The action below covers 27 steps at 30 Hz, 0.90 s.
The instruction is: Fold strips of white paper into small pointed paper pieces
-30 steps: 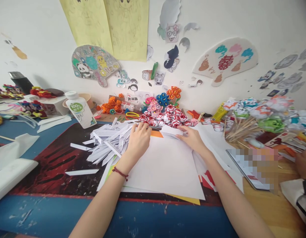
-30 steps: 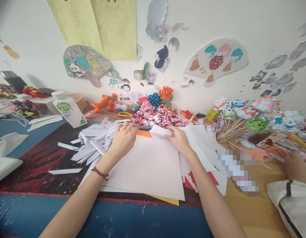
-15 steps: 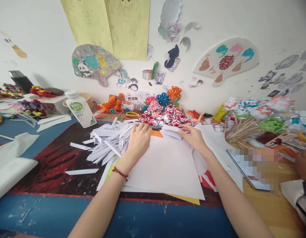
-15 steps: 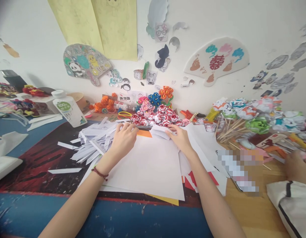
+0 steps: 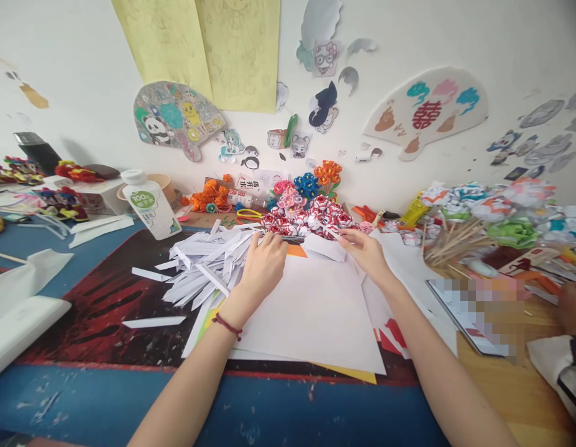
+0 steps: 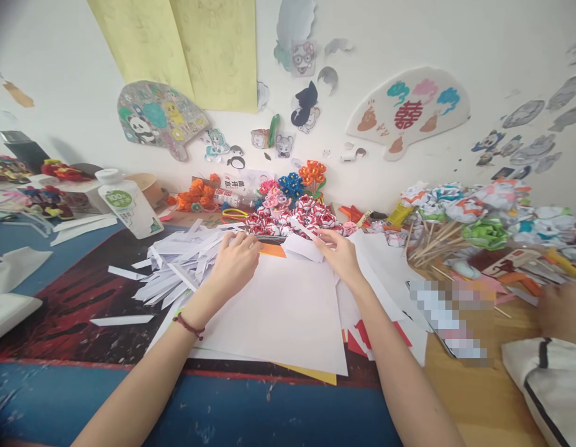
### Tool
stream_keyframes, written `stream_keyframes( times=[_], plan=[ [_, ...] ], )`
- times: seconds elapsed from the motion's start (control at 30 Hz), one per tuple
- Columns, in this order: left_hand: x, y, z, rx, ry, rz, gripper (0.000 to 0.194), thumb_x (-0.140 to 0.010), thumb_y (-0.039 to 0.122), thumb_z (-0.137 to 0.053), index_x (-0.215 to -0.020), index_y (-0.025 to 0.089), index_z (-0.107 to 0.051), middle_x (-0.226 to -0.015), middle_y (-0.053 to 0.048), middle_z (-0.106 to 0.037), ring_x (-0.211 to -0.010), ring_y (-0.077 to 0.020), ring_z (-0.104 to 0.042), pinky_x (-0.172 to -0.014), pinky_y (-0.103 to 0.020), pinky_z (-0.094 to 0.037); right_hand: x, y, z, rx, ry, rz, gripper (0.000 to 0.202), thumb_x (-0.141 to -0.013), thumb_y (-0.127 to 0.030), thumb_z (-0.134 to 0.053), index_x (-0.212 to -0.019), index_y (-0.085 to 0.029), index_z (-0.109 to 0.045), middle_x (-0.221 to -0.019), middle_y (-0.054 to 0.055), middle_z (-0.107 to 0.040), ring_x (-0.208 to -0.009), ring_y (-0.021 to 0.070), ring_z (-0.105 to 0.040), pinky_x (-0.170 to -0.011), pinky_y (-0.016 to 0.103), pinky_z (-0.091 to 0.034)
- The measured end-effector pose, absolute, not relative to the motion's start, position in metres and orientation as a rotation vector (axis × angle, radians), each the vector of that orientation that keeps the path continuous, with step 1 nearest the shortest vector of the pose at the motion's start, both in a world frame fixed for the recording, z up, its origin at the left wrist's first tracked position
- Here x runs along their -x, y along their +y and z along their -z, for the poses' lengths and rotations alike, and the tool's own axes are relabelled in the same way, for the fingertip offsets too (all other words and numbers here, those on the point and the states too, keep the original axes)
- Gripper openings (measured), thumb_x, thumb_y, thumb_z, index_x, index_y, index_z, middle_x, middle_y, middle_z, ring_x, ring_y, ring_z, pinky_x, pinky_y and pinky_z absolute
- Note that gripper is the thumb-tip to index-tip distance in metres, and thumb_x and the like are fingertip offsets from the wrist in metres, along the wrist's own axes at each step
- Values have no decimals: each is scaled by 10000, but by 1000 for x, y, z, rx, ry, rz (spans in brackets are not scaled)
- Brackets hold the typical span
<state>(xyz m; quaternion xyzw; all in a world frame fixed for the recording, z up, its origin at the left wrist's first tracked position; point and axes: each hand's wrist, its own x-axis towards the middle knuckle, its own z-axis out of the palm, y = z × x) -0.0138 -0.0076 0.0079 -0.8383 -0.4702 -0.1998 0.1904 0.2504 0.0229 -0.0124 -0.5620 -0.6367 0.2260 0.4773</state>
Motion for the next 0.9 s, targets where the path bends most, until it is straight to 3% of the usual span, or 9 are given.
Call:
stream_keyframes(
  times=[0.13,0.27,0.47,0.6,0.7,0.9],
  plan=[
    [9,-10,-9,2520,-1423,753,177,-907,223,-469,-1001,182,-614,-1009,-81,-662,-1000,-257,-545,-908,-435,-355,-230,7,-3,1135,-1478,-960,471,-809,-518,-623,-1147,-190,-643,-1124,116,-680,-1021,253,-638,-880,381,-499],
    [3,-9,-12,2786,-1676,1170,280,-903,403,-497,-1025,181,-616,-967,-53,-688,-873,-200,-600,-777,-321,-426,-213,-11,-14,922,-1582,-1473,544,-828,-566,-578,-1198,-169,-613,-1136,146,-661,-922,248,-668,-862,396,-511],
    [3,-4,-16,2938,-1739,1632,326,-908,397,-454,-900,128,-639,-854,-50,-676,-750,-151,-577,-672,-243,-412,-205,-17,-14,782,-1716,-1653,507,-875,-541,-524,-1203,-164,-611,-1159,157,-635,-874,223,-665,-791,367,-520],
    [5,-4,-15,2870,-1742,1462,279,-909,346,-446,-798,144,-604,-763,-22,-640,-694,-137,-543,-645,-238,-386,-206,-12,-6,903,-1761,-1581,451,-861,-491,-576,-1158,-157,-635,-1062,124,-665,-864,206,-655,-740,319,-510],
    [4,-5,-13,2814,-1755,1143,288,-922,336,-427,-735,165,-563,-693,-14,-610,-649,-141,-532,-617,-244,-354,-206,-7,2,981,-1704,-1428,369,-828,-465,-630,-1003,-144,-678,-912,88,-687,-739,163,-638,-668,281,-486],
    [-4,-14,-11,2549,-1848,739,304,-963,335,-343,-862,181,-585,-760,-69,-666,-710,-200,-620,-610,-270,-338,-199,-2,14,1088,-1601,-1332,340,-754,-452,-705,-819,-119,-687,-752,70,-690,-602,133,-601,-588,266,-468]
  ],
)
